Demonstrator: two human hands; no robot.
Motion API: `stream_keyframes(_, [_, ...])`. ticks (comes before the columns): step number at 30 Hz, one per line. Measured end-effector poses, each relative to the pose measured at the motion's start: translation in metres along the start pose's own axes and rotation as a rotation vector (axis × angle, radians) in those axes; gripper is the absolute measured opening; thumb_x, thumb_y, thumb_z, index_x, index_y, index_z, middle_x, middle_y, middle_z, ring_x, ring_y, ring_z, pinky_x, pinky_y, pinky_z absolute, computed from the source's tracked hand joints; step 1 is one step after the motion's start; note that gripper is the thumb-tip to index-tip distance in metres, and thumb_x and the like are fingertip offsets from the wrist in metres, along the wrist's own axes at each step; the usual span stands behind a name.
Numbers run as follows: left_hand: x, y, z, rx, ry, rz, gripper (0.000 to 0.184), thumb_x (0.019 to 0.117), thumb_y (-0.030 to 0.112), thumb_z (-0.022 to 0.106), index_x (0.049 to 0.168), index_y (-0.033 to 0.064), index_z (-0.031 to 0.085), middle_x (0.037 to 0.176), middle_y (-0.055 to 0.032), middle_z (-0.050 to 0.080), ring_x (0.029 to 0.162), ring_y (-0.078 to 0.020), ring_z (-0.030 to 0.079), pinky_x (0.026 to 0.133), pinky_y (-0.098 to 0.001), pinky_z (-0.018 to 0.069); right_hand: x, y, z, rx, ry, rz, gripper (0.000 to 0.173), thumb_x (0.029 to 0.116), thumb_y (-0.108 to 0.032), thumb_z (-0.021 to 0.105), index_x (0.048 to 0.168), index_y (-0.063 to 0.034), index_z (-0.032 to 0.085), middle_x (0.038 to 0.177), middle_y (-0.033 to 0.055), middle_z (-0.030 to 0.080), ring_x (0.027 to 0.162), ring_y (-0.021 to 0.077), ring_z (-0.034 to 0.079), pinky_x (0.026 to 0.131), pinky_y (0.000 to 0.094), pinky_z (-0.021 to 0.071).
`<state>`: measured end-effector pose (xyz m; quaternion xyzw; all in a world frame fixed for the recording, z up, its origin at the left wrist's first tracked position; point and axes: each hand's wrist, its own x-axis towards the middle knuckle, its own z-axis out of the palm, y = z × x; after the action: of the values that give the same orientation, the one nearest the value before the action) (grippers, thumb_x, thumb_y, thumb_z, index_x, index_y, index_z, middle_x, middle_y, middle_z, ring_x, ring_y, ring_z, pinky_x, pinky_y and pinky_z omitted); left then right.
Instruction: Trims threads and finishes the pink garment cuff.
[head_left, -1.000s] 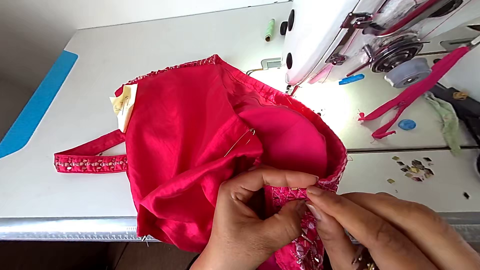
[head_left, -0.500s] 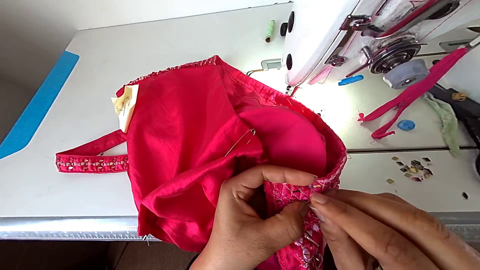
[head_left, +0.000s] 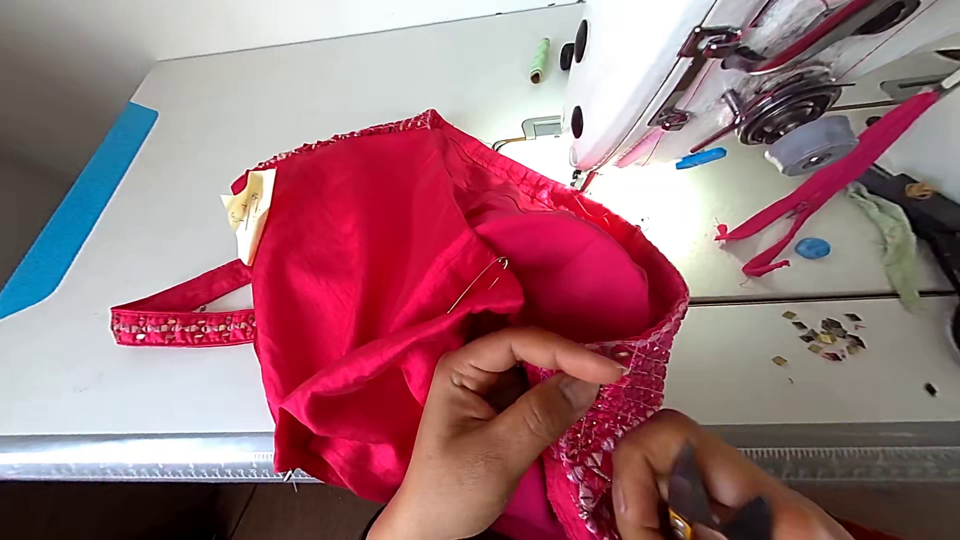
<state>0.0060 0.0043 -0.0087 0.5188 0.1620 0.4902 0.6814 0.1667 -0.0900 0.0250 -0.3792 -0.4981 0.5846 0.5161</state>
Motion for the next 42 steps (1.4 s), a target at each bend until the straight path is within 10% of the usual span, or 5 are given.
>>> stream_keyframes(16, [-0.001,0.003,-0.002,-0.068,-0.026,-0.045,0.017,0.1008,0.010,0.063,0.112,0.0054,0.075,0.095,-0.0039,0.073,0.078,-0.0016,0.067,0.071,-0.0173,0.0568,0.005,0.002,0.004,0.129,0.013,0.111,0.045,0.1134,-0.038,0.028,0.114,-0.0053,0.059,0.069,-0.0080,0.050,0.051,-0.0026,0.046,0.041,0.0143,0.0382])
stream_keyframes(33, [-0.002,0.003,-0.001,-0.020,0.003,-0.037,0.017,0.0997,0.010,0.064,0.112,0.0080,0.077,0.101,-0.0024,0.076,0.090,-0.0021,0.070,0.082,-0.0191,0.0575,0.011,0.011,0.022,0.071,0.192,0.011,0.038,0.1133,-0.035,0.031,0.098,-0.0115,0.057,0.067,-0.0104,0.047,0.053,-0.0073,0.045,0.044,0.0110,0.0374])
stream_keyframes(42, [-0.002,0.001,0.006,0.012,0.078,0.016,0.016,0.0953,0.007,0.069,0.110,0.0063,0.075,0.097,-0.0026,0.075,0.086,-0.0033,0.071,0.078,-0.0206,0.0595,0.007,0.003,0.006,-0.266,0.235,-0.206,0.041,0.1096,-0.045,0.042,0.113,-0.0078,0.058,0.074,-0.0052,0.053,0.064,-0.0054,0.049,0.057,0.0116,0.0411])
